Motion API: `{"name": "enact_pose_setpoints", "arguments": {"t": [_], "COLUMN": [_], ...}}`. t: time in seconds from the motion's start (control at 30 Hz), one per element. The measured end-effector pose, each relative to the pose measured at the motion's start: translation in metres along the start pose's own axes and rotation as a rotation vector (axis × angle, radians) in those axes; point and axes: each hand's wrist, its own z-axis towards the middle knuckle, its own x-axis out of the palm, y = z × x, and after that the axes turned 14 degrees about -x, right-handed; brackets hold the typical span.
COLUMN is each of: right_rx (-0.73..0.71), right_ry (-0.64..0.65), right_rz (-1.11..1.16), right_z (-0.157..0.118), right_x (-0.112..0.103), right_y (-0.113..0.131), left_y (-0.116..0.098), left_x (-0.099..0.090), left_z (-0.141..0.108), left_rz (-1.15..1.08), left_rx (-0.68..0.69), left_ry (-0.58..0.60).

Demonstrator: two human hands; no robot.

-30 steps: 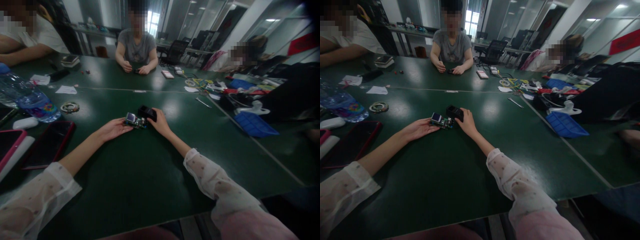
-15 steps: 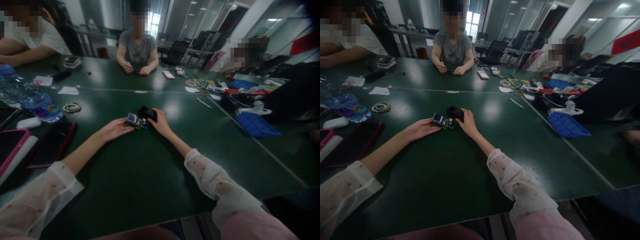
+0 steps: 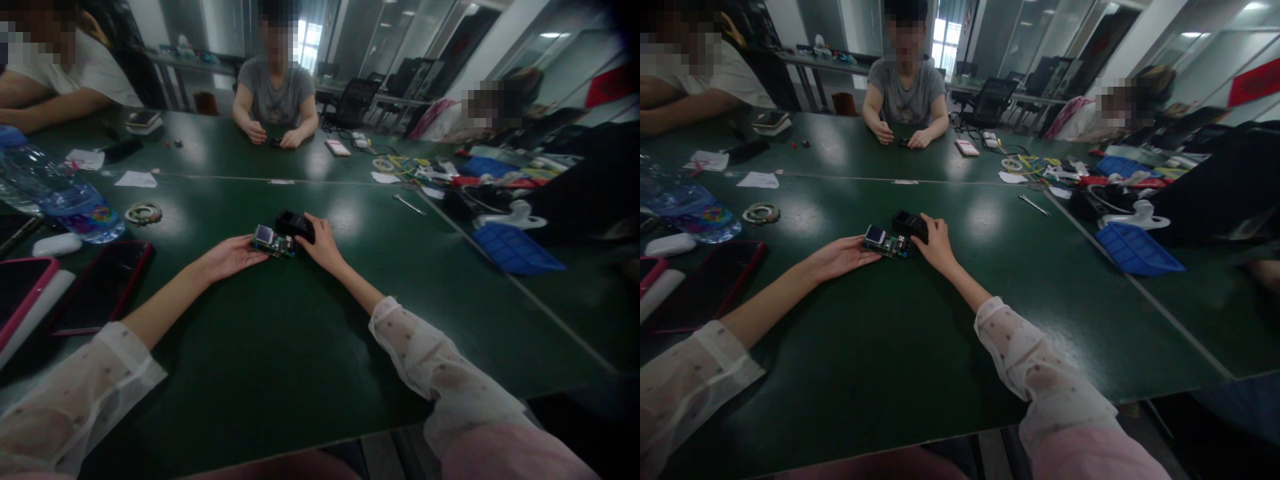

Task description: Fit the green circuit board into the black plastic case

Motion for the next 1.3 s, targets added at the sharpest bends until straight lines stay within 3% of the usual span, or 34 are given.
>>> {"name": "enact_pose_setpoints", "arguments": {"t": [0.43, 1.3], "right_rx": [-0.009, -0.039], "right_ry": [-0.01, 0.016], "right_rz": [-0.118, -0.078], "right_z": [-0.0003, 0.0007], "right_x": [-0.0017, -0.0035], "right_y": [0.0031, 0.0073], "left_y": [0.0, -0.0001], "left_x": [-0.006, -0.0008], "left_z": [0.002, 0.0009], "left_rz": [-0.007, 0.014], "left_rx": [-0.01, -0.009], "left_ry": [0.02, 0.004]}}
